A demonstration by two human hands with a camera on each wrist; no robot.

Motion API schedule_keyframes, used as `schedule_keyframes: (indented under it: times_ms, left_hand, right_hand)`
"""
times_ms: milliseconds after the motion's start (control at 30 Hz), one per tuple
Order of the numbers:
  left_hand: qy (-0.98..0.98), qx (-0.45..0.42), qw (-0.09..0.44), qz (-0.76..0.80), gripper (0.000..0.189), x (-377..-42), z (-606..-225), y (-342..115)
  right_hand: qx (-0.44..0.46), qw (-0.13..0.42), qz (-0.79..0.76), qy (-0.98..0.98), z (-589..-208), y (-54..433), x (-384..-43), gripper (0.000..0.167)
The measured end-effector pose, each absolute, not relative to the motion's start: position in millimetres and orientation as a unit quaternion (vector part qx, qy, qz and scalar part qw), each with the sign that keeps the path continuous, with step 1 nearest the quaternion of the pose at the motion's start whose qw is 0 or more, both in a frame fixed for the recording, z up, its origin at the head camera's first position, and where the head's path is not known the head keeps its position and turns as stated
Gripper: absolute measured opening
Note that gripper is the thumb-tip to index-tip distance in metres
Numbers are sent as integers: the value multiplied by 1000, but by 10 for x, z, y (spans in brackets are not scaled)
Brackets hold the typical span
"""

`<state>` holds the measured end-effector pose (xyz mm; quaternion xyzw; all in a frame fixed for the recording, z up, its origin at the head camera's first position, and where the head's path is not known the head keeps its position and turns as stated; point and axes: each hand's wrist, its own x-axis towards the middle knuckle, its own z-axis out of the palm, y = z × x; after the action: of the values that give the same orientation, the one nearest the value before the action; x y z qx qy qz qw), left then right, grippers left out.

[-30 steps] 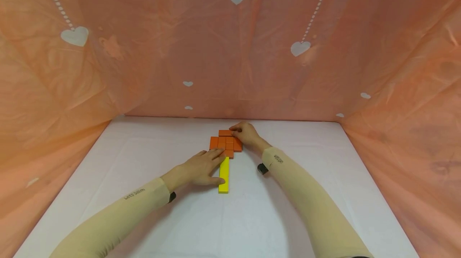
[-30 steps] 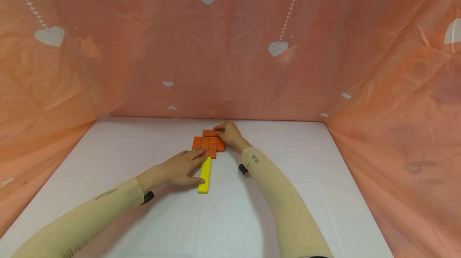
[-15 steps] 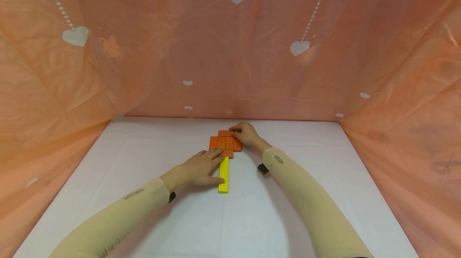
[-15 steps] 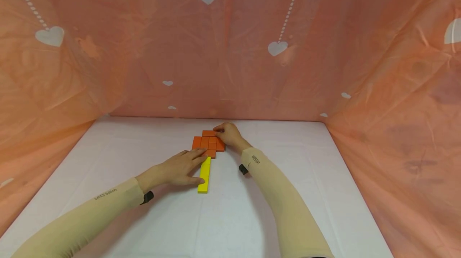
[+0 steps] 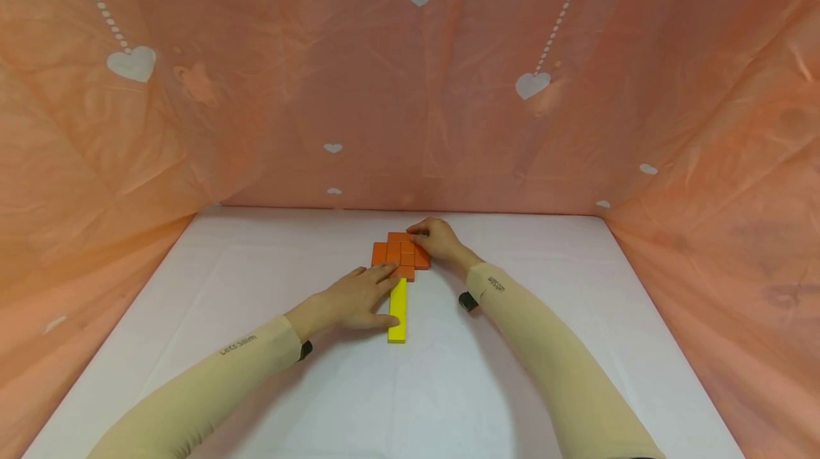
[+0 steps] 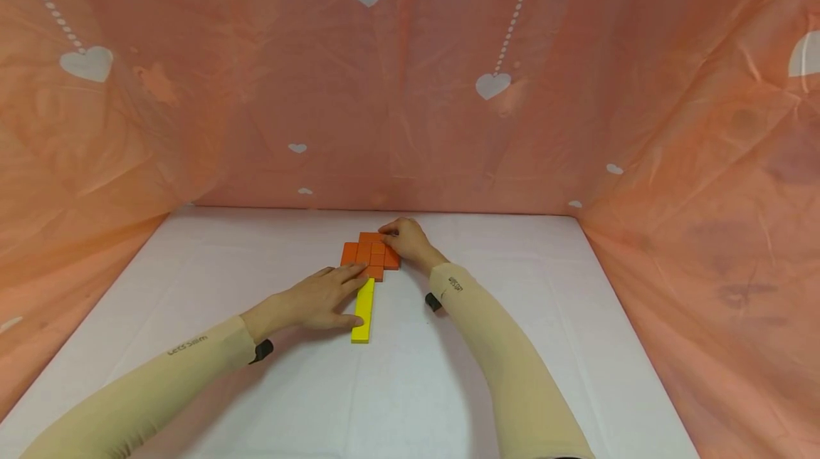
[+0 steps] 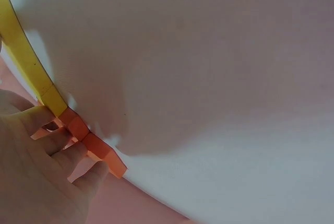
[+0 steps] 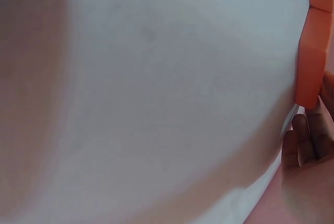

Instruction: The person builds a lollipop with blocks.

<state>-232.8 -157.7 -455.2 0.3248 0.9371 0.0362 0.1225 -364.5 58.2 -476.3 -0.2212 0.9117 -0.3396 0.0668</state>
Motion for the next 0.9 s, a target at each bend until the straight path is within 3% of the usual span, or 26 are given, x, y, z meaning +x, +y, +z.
schedule_keyframes:
  times_ms: [900]
  left_hand:
    - [939,324,107,32,92,-2340,-4564,-1592]
  right_hand:
    - [-206,77,-354,909,-4714,554,-3604,31]
